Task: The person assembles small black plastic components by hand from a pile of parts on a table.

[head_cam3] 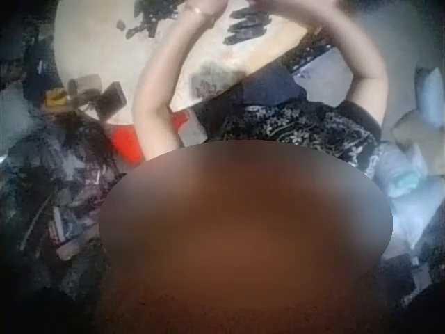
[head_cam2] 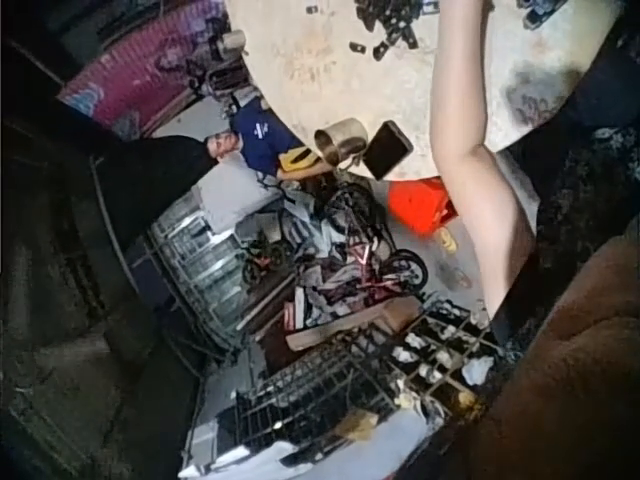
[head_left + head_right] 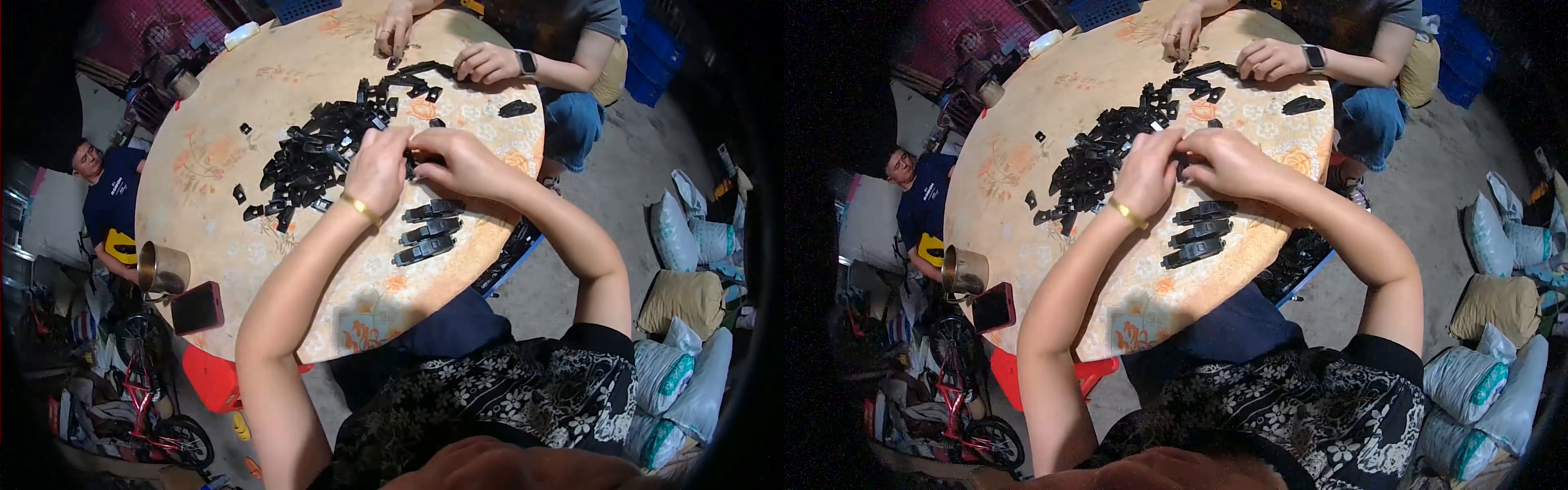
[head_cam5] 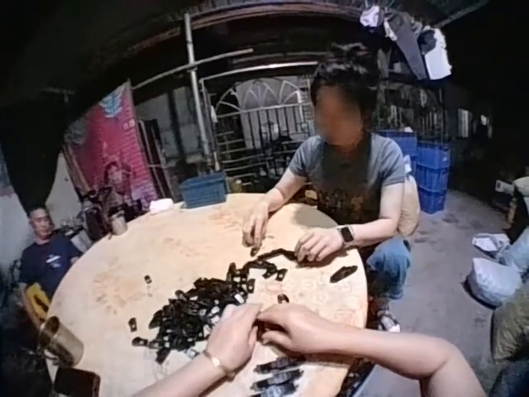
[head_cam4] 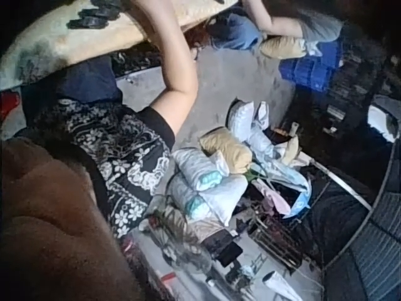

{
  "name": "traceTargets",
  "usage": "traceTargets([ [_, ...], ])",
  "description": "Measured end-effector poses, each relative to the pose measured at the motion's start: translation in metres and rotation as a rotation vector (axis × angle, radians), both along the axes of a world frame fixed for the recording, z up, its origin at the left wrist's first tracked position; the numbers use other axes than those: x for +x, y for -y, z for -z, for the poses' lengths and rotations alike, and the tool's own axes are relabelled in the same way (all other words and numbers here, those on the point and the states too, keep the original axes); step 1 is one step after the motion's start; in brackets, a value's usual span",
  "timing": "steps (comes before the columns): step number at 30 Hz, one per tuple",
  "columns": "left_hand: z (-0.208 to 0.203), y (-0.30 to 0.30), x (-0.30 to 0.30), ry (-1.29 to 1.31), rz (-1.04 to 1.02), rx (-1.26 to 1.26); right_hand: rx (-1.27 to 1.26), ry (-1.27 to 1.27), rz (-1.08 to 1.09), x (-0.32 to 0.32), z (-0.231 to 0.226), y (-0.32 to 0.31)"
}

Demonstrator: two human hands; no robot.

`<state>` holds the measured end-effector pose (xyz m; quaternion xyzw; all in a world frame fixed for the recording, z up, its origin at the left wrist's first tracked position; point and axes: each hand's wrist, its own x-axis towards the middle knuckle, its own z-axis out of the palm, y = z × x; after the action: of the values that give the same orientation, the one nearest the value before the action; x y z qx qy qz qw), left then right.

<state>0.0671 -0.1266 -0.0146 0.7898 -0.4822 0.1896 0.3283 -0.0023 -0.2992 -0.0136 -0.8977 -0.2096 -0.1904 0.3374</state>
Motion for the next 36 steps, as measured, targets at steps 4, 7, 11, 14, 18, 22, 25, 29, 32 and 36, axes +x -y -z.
traceTargets([
  [4, 0.0, 0.008, 0.009, -0.084, 0.066, 0.347, -0.088, 0.09, 0.032, -0.014, 0.002, 0.021],
  [7, 0.001, 0.005, 0.011, -0.002, 0.077, 0.371, -0.131, 0.051, 0.061, -0.017, 0.015, 0.019],
  [11, -0.01, -0.002, 0.0, 0.032, 0.082, 0.411, -0.203, 0.072, 0.075, -0.019, 0.017, 0.027],
  [14, -0.003, -0.001, -0.021, -0.073, 0.193, 0.34, 0.213, -0.244, 0.15, -0.031, 0.008, 0.028],
  [18, 0.011, 0.0, -0.034, -0.185, 0.063, 0.143, 0.317, -0.389, 0.026, -0.041, 0.013, 0.03],
  [22, 0.006, -0.014, -0.029, -0.373, -0.013, 0.21, 0.218, -0.475, 0.045, -0.044, 0.004, 0.024],
  [25, 0.006, -0.014, -0.032, -0.384, -0.003, 0.183, 0.249, -0.389, -0.025, -0.045, 0.008, 0.026],
  [29, 0.006, -0.013, -0.033, -0.439, -0.008, 0.152, -0.017, -0.185, 0.042, -0.047, 0.002, 0.029],
  [32, 0.009, -0.013, -0.032, -0.429, -0.007, 0.136, -0.156, -0.092, 0.089, -0.05, 0.0, 0.036],
  [36, 0.007, -0.012, -0.031, -0.448, -0.007, 0.147, -0.264, -0.056, 0.092, -0.049, -0.007, 0.027],
])
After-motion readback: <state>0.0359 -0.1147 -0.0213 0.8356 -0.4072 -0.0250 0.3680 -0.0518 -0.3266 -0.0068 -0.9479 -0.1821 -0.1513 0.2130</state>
